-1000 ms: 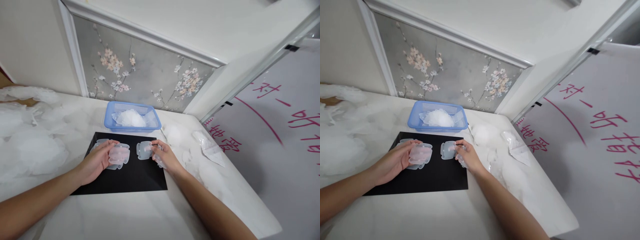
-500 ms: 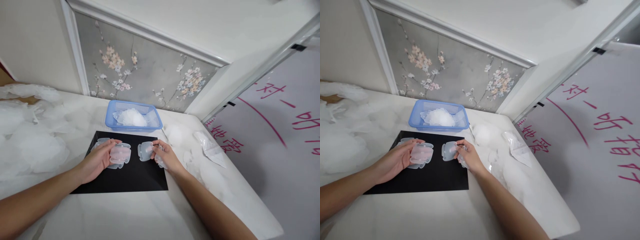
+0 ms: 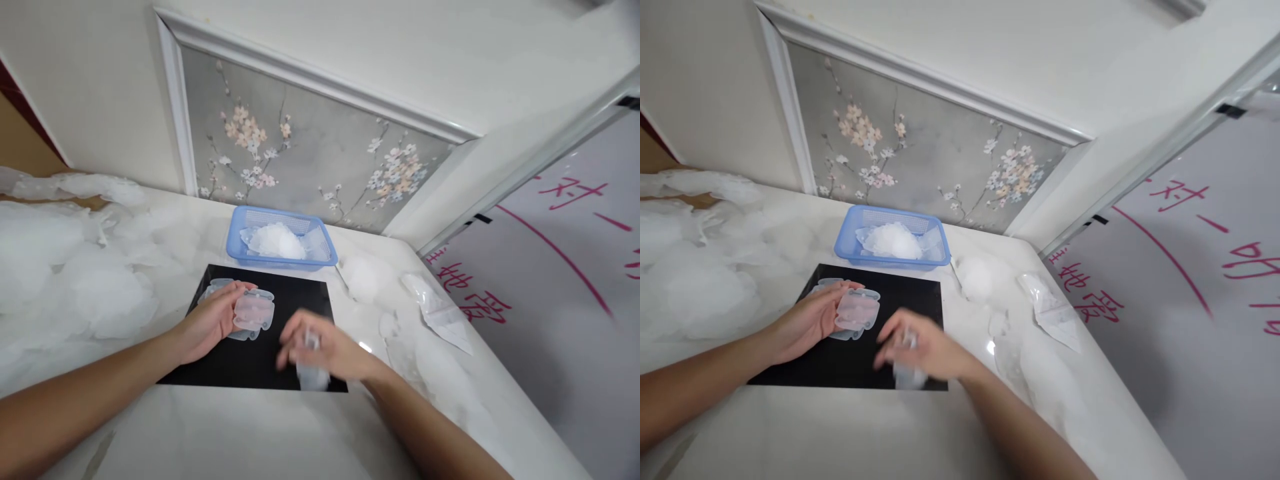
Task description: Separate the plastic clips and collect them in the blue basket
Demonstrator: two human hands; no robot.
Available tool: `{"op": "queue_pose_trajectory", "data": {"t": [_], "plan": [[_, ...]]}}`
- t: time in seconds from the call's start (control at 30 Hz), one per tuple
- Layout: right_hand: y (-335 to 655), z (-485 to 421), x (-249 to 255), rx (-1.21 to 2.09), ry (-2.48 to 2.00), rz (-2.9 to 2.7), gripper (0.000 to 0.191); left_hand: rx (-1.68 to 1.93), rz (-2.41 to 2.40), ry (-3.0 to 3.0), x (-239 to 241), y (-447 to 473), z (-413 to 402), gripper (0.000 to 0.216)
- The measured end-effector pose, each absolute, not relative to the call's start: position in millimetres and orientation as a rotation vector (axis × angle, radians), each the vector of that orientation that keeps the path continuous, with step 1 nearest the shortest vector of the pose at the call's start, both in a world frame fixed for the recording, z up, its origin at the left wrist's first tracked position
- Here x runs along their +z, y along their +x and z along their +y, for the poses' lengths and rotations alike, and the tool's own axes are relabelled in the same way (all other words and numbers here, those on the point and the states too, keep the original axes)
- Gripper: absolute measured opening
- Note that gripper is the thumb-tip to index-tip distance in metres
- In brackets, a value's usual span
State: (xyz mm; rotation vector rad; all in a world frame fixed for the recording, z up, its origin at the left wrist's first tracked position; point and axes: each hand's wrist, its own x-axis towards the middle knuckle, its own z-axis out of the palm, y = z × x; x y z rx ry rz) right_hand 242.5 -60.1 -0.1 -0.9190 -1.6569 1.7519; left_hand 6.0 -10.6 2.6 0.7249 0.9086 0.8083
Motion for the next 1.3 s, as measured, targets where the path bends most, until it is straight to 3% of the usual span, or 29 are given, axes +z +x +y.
{"op": "queue_pose_trajectory", "data": {"t": [0.07,0.1,0.23,0.3,0.37,0.67,0.9,1.17,1.3], "plan": [[236.0,-71.8,3.4,1.997,-0.736,-1.92,0.018,0.796,0.896,0.73,2.7,6.3,-11.4,0.021],[233.2,-76.2,3.3,1.912,-0.753,-2.004,0.016,0.79,0.889,0.737,3.0,6.4,-11.9,0.022],[225.9,-71.8,-14.5,0.969,-1.129,-1.908,0.034,0.79,0.853,0.756,5.0,6.7,-13.8,0.024],[223.8,-62.2,-25.4,0.827,-1.192,-1.797,0.045,0.784,0.83,0.765,5.8,6.4,-14.4,0.027],[222.2,-55.2,-30.7,0.887,-1.182,-1.748,0.052,0.771,0.803,0.793,6.2,6.1,-14.8,0.031],[235.7,-48.8,-19.2,1.115,-1.162,-1.537,0.025,0.731,0.861,1.258,7.6,1.1,-16.8,0.052],[265.3,-33.4,-21.1,1.307,-1.447,-1.191,0.037,0.711,1.35,2.273,2.6,-20.2,1.8,0.037],[265.6,-33.3,-19.2,1.277,-1.334,-1.276,0.026,0.763,1.188,1.943,-3.7,-16.0,0.8,0.016],[266.0,-32.5,-18.5,1.267,-1.3,-1.302,0.026,0.827,1.082,1.722,10.2,-10.9,-4.5,0.021]]}}
